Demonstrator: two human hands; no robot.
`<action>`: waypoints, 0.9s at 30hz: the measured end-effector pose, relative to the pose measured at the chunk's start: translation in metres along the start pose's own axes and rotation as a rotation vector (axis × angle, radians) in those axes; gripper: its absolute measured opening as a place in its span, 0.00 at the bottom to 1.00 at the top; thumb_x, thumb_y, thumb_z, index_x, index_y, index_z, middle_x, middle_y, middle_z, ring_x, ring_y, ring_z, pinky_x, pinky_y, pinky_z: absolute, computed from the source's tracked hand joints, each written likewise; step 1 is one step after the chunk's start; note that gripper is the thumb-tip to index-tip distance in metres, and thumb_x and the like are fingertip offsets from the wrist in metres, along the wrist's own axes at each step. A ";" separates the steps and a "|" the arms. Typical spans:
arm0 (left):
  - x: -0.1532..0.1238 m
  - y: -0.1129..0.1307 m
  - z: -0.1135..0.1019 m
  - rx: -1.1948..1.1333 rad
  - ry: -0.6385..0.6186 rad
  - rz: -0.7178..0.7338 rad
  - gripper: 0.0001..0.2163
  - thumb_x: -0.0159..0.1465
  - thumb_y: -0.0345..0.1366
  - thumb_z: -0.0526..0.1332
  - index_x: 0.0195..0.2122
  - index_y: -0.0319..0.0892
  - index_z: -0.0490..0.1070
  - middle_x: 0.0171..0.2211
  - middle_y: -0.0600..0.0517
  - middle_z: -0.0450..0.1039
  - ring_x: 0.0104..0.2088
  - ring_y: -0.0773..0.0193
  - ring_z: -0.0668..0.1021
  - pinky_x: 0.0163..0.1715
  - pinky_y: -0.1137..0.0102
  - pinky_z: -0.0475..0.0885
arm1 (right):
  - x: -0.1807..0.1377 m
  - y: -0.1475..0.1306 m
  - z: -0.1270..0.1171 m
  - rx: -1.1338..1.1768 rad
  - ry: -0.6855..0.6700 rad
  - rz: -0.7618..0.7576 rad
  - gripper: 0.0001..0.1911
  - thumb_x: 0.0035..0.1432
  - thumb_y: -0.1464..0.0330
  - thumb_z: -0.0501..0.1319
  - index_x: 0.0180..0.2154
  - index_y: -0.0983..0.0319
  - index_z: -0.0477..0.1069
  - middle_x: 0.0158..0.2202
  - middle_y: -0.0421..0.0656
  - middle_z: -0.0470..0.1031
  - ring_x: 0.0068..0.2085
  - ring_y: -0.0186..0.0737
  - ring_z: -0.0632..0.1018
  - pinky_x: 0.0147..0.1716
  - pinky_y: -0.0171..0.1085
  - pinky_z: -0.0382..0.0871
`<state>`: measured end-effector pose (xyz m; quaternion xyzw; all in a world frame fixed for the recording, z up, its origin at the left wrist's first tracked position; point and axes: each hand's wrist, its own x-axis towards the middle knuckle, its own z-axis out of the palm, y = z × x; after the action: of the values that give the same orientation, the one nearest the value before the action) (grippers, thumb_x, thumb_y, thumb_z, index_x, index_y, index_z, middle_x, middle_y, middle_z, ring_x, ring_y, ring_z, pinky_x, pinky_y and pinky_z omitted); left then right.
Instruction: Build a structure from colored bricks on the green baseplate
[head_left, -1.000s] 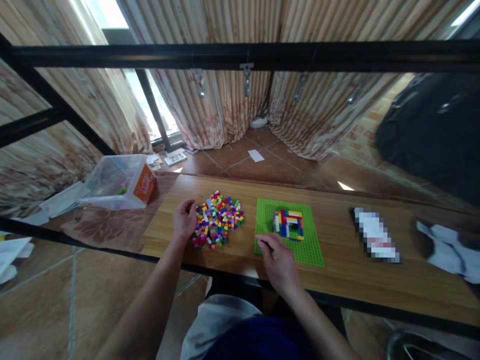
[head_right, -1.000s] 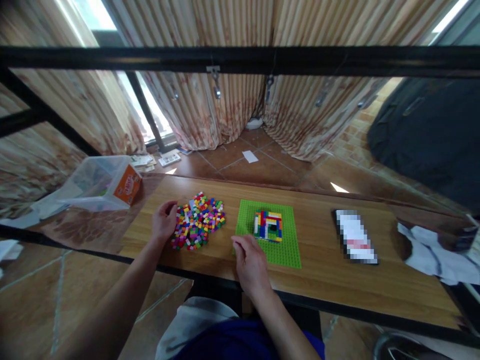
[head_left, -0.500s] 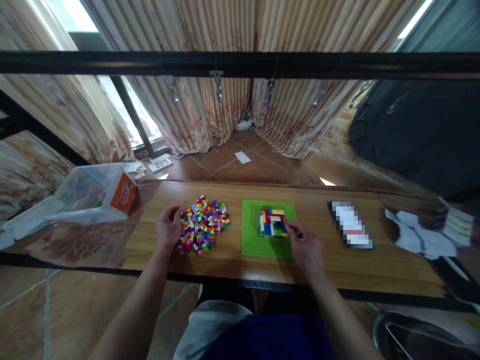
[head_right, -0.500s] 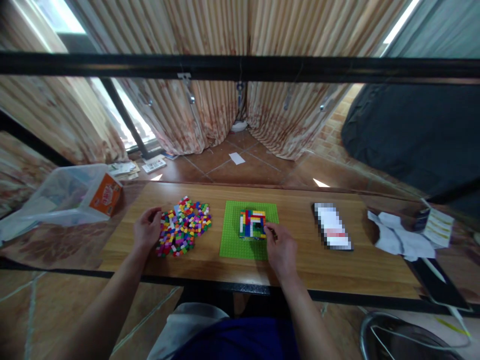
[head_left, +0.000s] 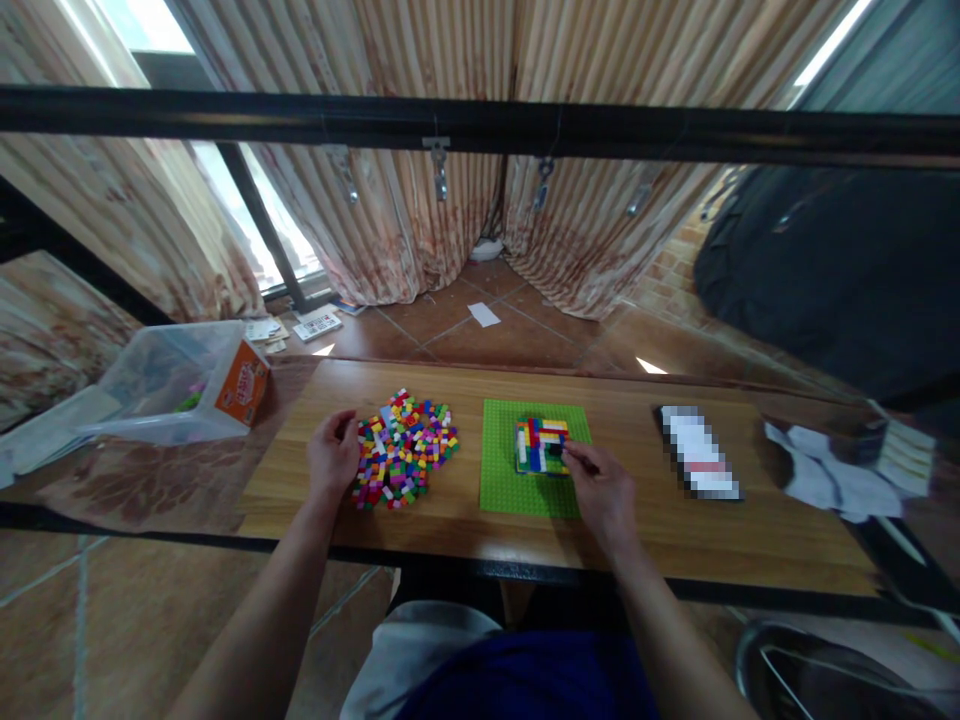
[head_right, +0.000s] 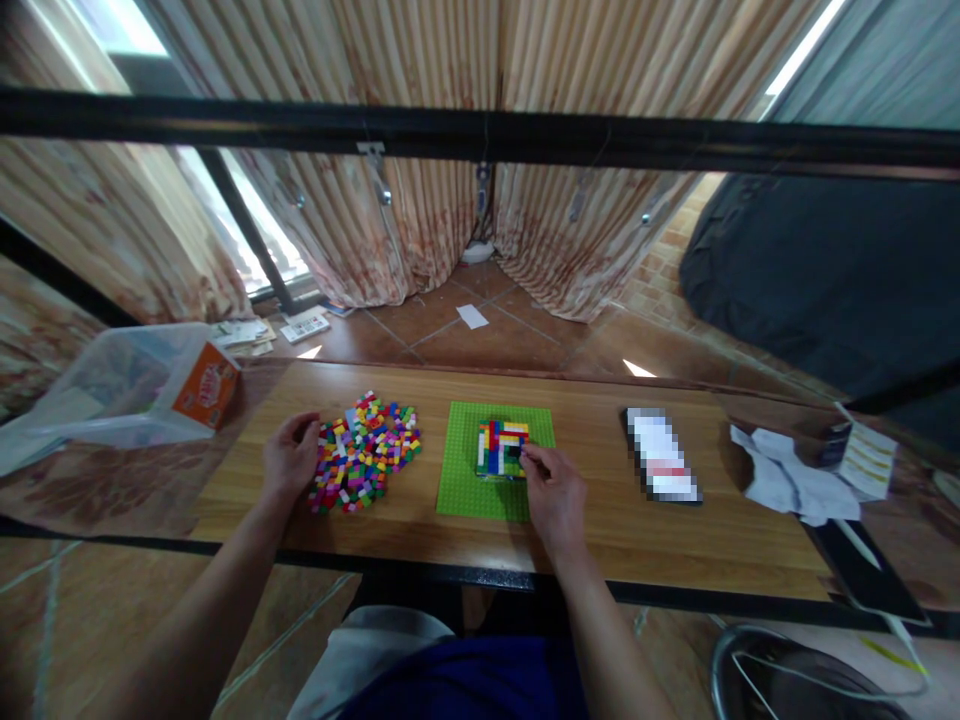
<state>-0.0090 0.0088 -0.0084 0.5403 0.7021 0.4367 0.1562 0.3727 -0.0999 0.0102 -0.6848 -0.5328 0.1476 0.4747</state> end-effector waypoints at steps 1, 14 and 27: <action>0.000 0.001 0.000 -0.008 0.000 0.000 0.13 0.60 0.40 0.57 0.41 0.42 0.76 0.38 0.47 0.79 0.40 0.58 0.80 0.45 0.64 0.74 | 0.000 0.001 0.000 0.006 0.001 0.005 0.16 0.59 0.56 0.60 0.38 0.61 0.79 0.38 0.48 0.81 0.38 0.43 0.79 0.40 0.42 0.73; -0.001 0.002 0.002 -0.038 -0.001 -0.003 0.13 0.60 0.40 0.56 0.40 0.41 0.76 0.38 0.47 0.79 0.40 0.58 0.79 0.45 0.64 0.74 | -0.002 0.000 -0.005 0.050 0.060 0.117 0.22 0.57 0.53 0.60 0.42 0.63 0.78 0.39 0.51 0.82 0.37 0.45 0.80 0.40 0.43 0.74; -0.002 0.005 0.000 -0.032 -0.003 -0.017 0.12 0.60 0.39 0.57 0.40 0.42 0.76 0.38 0.48 0.79 0.39 0.58 0.80 0.45 0.65 0.74 | 0.010 0.012 0.013 0.188 0.059 0.265 0.27 0.52 0.51 0.63 0.44 0.66 0.77 0.39 0.52 0.81 0.38 0.45 0.80 0.40 0.45 0.74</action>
<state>-0.0051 0.0070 -0.0046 0.5326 0.6994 0.4455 0.1694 0.3745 -0.0846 -0.0030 -0.7056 -0.4076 0.2379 0.5286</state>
